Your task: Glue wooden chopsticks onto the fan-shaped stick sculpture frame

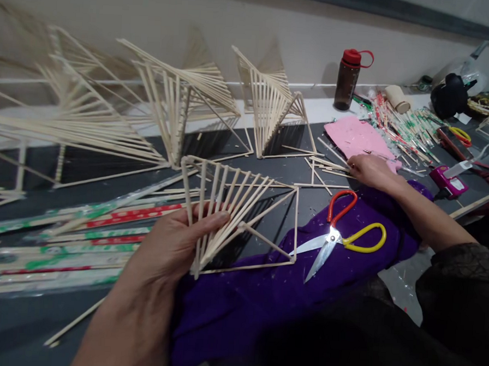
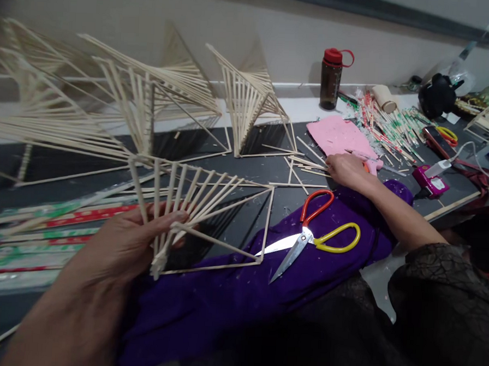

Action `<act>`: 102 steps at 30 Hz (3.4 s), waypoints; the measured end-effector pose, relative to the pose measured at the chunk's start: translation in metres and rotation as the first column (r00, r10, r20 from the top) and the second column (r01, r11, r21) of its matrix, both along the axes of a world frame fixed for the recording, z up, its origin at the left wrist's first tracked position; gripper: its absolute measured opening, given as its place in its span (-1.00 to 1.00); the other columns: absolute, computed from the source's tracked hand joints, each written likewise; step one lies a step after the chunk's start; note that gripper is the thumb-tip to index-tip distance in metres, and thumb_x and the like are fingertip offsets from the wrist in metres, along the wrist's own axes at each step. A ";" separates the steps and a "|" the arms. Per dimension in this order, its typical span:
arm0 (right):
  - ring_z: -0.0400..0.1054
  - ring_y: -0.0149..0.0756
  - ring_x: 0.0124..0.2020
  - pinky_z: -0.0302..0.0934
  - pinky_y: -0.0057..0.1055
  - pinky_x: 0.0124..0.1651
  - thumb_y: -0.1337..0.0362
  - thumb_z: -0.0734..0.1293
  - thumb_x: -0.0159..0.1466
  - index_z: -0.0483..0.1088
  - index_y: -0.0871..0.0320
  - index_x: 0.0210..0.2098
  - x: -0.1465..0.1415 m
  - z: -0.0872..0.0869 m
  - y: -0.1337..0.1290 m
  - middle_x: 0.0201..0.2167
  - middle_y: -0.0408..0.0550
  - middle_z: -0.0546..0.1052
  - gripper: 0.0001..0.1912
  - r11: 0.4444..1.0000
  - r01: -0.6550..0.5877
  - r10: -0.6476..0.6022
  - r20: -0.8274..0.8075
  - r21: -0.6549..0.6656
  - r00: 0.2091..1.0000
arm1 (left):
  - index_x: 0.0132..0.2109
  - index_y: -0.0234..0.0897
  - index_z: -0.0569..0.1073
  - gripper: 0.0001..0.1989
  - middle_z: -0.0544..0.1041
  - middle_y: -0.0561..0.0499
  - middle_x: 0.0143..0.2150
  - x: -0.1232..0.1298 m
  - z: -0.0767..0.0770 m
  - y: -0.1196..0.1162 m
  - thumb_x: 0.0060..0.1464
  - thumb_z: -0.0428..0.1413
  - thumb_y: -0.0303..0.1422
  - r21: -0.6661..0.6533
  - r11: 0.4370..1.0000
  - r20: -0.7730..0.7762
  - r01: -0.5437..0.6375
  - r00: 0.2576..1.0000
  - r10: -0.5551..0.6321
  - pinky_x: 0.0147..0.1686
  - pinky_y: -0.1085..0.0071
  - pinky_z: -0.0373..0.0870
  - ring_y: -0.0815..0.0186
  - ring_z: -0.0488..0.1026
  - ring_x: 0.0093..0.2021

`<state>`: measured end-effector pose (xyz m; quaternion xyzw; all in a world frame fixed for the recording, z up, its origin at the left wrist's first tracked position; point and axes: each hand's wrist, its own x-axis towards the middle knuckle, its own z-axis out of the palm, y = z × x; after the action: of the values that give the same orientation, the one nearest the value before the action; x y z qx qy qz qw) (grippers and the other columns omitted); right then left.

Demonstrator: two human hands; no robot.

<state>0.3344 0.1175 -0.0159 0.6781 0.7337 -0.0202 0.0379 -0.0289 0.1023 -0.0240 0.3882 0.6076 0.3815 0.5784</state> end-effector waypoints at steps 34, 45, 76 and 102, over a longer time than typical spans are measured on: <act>0.46 -0.18 -0.11 0.11 -0.38 -0.22 0.38 0.17 0.33 0.50 0.20 -0.06 0.000 0.002 -0.010 -0.09 0.08 0.60 -0.69 0.995 -0.049 0.051 -0.024 0.083 0.998 | -0.54 -0.28 0.51 -0.65 0.47 0.14 -0.61 0.005 0.007 -0.003 -0.66 0.40 -0.41 0.020 1.000 -0.028 0.001 1.000 0.000 -0.60 0.52 0.26 0.41 0.34 -0.58; 0.45 -0.19 -0.17 -0.01 -0.37 -0.35 0.31 0.14 0.41 0.52 0.19 -0.04 -0.026 0.006 0.000 -0.05 0.13 0.54 -0.67 0.983 -0.161 0.169 0.084 -0.092 0.982 | -0.50 -0.29 0.52 -0.64 0.49 0.15 -0.61 0.003 0.006 -0.003 -0.64 0.40 -0.45 -0.013 1.000 0.007 -0.007 1.000 0.007 -0.59 0.53 0.26 0.43 0.34 -0.58; 0.47 -0.30 -0.21 0.34 -0.32 -0.08 0.19 0.30 0.26 0.57 0.12 -0.31 -0.105 -0.003 0.018 -0.30 -0.07 0.62 -0.79 0.849 -0.316 0.526 -0.724 0.423 0.446 | -0.45 -0.28 0.53 -0.66 0.50 0.08 -0.56 -0.009 -0.002 -0.005 -0.52 0.37 -0.30 -0.003 0.983 0.056 0.185 0.981 -0.185 -0.49 0.45 0.33 0.36 0.39 -0.56; 0.50 -0.34 -0.23 0.36 -0.42 -0.29 0.38 0.16 0.41 0.51 0.09 -0.09 -0.108 0.028 0.002 -0.16 -0.05 0.62 -0.71 0.483 -0.671 0.819 -0.019 0.563 0.573 | -0.44 -0.34 0.53 -0.63 0.49 0.08 -0.55 -0.007 0.002 -0.011 -0.45 0.41 -0.26 -0.017 0.977 0.247 0.210 0.948 -0.200 -0.51 0.49 0.27 0.41 0.37 -0.55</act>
<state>0.2261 0.1197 0.0125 0.2605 0.9310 0.0903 -0.2392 -0.0363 0.0915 -0.0218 0.3867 0.4964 0.3509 0.6935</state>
